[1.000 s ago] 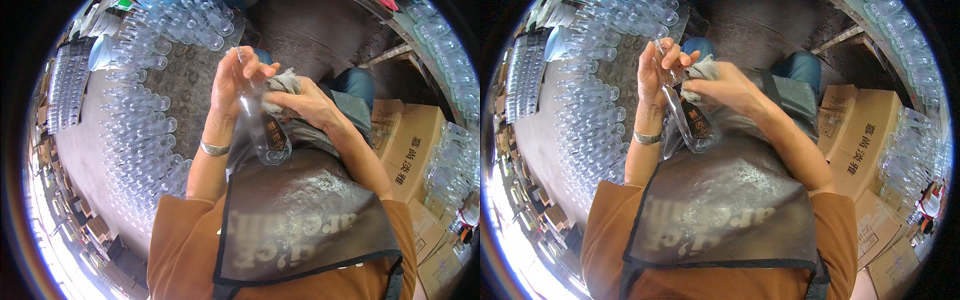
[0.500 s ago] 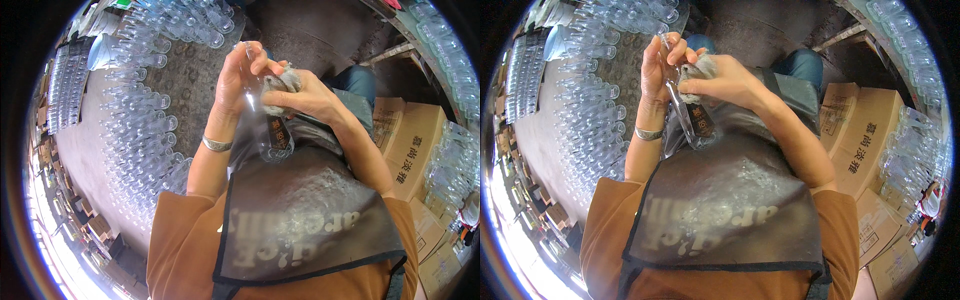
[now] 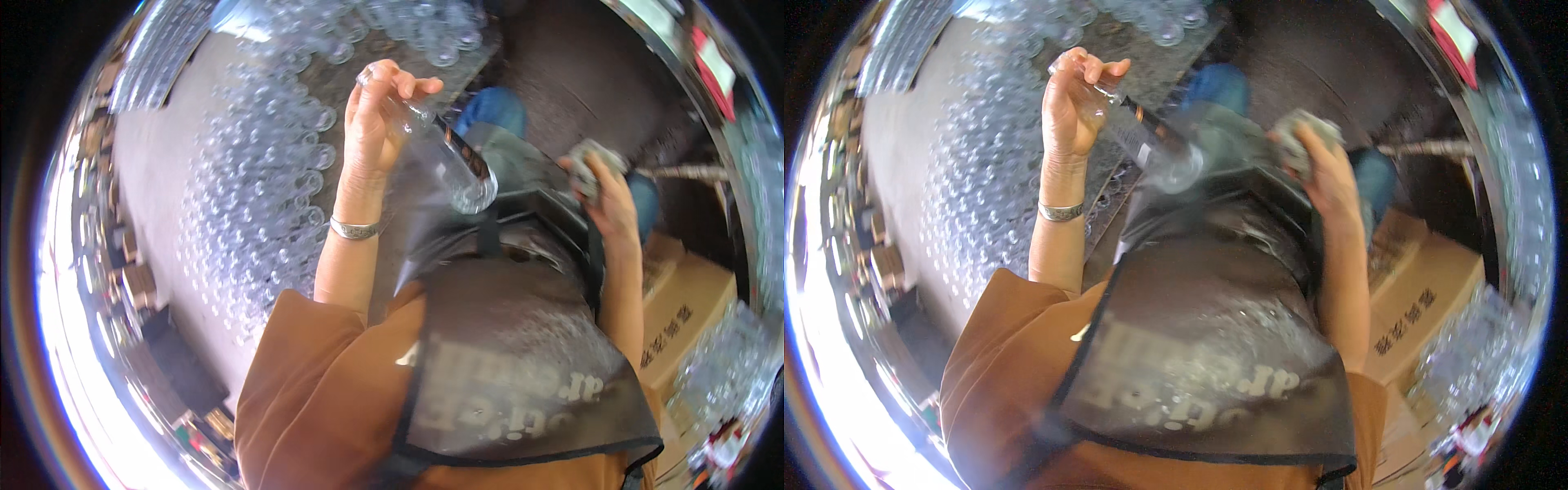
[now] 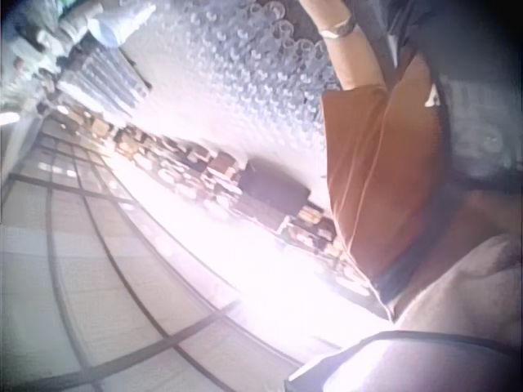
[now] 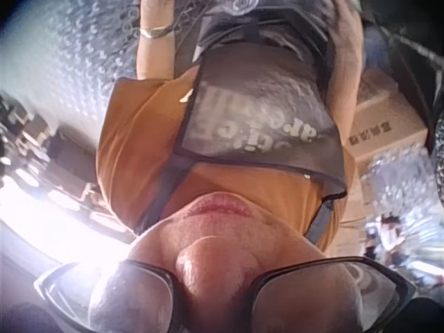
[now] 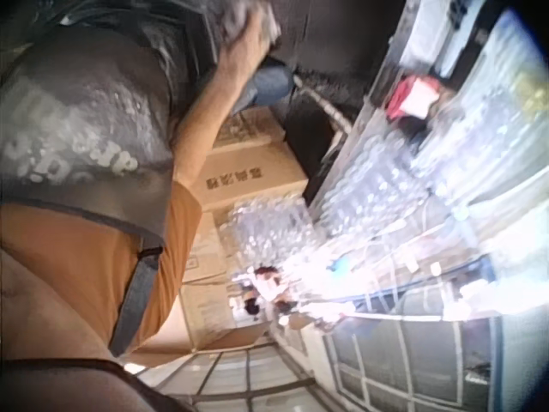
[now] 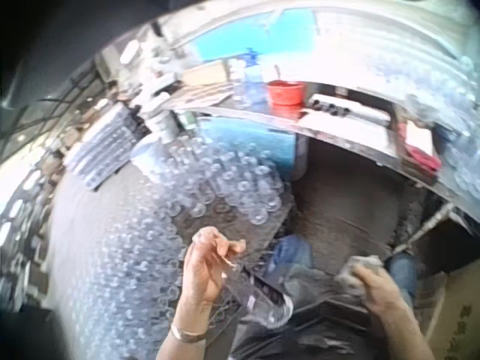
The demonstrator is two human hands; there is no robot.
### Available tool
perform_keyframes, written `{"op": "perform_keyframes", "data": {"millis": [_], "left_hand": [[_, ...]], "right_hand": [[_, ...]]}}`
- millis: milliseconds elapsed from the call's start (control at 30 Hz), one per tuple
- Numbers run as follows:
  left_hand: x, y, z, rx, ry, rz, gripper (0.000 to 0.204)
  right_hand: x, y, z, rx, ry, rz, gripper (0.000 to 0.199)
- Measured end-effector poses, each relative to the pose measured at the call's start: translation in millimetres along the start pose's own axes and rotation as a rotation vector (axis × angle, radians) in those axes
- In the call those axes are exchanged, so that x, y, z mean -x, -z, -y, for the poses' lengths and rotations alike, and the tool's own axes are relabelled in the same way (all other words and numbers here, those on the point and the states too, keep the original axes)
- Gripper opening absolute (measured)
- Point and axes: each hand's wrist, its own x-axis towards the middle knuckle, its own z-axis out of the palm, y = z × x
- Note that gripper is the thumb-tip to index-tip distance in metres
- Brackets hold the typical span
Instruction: The person repeatedly picks up clear plastic bottles from a table, wipes each bottle with a cloth, and places it back on the table. The action is performed one at a time in a repetitive manner.
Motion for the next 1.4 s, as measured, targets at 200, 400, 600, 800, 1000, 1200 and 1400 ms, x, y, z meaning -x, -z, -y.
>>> {"op": "perform_keyframes", "data": {"millis": [200, 400, 600, 800, 1000, 1200, 1400], "left_hand": [[17.9, 111.0, -2.9, -0.529, -0.209, -0.470, 0.011], [-0.8, 216.4, 3.2, -0.944, -0.354, -0.769, 0.016], [-13.4, 258.0, -0.7, -1.122, -0.442, -0.873, 0.018], [-17.1, 271.1, 2.3, -1.084, -0.463, -0.875, 0.017], [-12.8, 257.3, -6.5, -1.050, -0.315, -0.899, 0.035], [-18.7, 148.2, -15.8, -1.372, -0.725, -0.795, 0.058], [-139.2, 74.3, 71.2, -1.259, -0.432, -0.443, 0.063]], "right_hand": [[7.3, 61.7, -14.1, -0.098, -0.073, -0.288, 0.020], [6.2, 65.3, -20.7, -0.086, -0.084, -0.300, 0.019], [-1.6, 48.3, -20.0, -0.059, -0.113, -0.292, 0.022], [-7.5, 41.0, -17.3, -0.047, -0.123, -0.293, 0.022], [-8.0, 45.7, -18.4, -0.067, -0.132, -0.295, 0.021], [-2.7, 76.5, -22.4, -0.086, -0.103, -0.349, 0.020], [-7.6, 104.4, -34.6, -0.085, -0.119, -0.375, 0.023]]}}
